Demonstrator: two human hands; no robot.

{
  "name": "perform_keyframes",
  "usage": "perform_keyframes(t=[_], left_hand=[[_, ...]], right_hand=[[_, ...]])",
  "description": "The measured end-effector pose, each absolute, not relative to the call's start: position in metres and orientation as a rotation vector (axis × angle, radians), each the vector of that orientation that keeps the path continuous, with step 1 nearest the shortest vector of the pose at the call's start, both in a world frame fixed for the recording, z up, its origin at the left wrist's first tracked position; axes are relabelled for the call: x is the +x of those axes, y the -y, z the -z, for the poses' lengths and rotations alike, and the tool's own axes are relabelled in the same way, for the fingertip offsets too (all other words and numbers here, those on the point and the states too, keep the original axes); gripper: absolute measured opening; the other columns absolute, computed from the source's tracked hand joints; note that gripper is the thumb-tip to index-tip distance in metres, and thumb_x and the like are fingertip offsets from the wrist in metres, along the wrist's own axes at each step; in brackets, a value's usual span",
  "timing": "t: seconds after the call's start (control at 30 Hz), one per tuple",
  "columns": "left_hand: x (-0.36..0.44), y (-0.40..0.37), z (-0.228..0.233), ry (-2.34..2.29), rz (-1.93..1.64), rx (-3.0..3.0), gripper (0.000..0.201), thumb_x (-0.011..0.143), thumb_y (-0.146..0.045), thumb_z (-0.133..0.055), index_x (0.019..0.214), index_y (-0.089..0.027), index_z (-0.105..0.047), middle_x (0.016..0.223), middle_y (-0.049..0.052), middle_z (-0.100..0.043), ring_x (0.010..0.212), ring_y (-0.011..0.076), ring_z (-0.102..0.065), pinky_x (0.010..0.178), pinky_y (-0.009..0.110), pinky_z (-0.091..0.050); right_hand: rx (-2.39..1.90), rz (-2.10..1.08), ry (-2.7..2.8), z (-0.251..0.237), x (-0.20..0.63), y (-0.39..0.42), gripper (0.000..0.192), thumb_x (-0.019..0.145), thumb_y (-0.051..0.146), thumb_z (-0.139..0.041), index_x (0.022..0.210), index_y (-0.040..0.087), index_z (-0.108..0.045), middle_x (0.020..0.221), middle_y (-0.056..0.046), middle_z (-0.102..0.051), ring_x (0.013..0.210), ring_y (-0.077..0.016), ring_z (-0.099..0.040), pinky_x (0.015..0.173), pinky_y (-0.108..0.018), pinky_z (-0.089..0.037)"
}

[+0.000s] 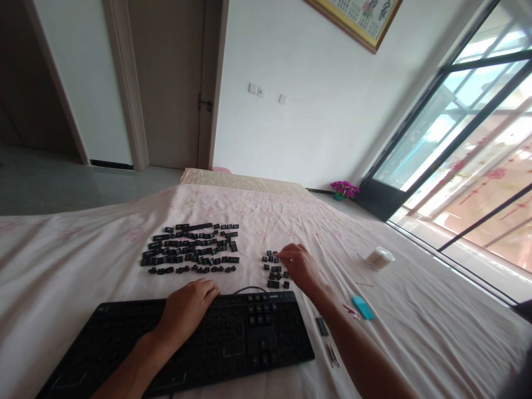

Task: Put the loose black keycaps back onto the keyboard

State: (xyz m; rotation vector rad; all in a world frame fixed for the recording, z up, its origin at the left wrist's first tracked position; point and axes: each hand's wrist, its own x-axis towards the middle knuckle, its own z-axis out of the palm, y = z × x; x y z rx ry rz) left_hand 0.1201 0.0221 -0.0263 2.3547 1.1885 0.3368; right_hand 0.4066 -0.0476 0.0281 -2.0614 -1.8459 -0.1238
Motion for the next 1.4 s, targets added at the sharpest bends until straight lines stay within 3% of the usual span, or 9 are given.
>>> perform_keyframes(t=[0.23,0.77,1.4], left_hand=[[0.121,-0.023,0.025,-1.189,-0.308,2.368,0.03,0.093,-0.034,-0.04,0.081,-0.024,-0.066,0.089,0.001,-0.068,0.091,0.0183,-0.062,0.074,0.025,-0.038],[0.121,-0.024,0.027,-1.171,-0.326,2.351,0.029,0.093,-0.034,-0.041,0.084,-0.024,-0.066,0.092,0.001,-0.068,0.093,0.0182,-0.061,0.076,0.025,-0.038],[0.12,-0.025,0.027,-1.18,-0.315,2.365,0.028,0.093,-0.034,-0.042,0.084,-0.025,-0.067,0.092,0.0,-0.068,0.093,0.0176,-0.062,0.077,0.025,-0.039]], right_hand=[[-2.219,0.096,1.962,-0.013,0.424,-0.008,0.017,0.082,0.018,-0.062,0.085,0.024,-0.077,0.092,-0.002,-0.071,0.09,-0.017,-0.056,0.082,-0.025,-0.039],[-2.317,0.115,2.129,-0.006,0.431,-0.035,0.012,0.079,0.027,-0.068,0.086,0.024,-0.077,0.093,-0.005,-0.072,0.097,-0.0209,-0.055,0.08,-0.027,-0.037],[-2.261,0.265,2.504,-0.003,0.422,-0.041,0.021,0.087,0.016,-0.053,0.084,0.012,-0.073,0.093,-0.014,-0.069,0.097,-0.0247,-0.054,0.076,-0.03,-0.04]])
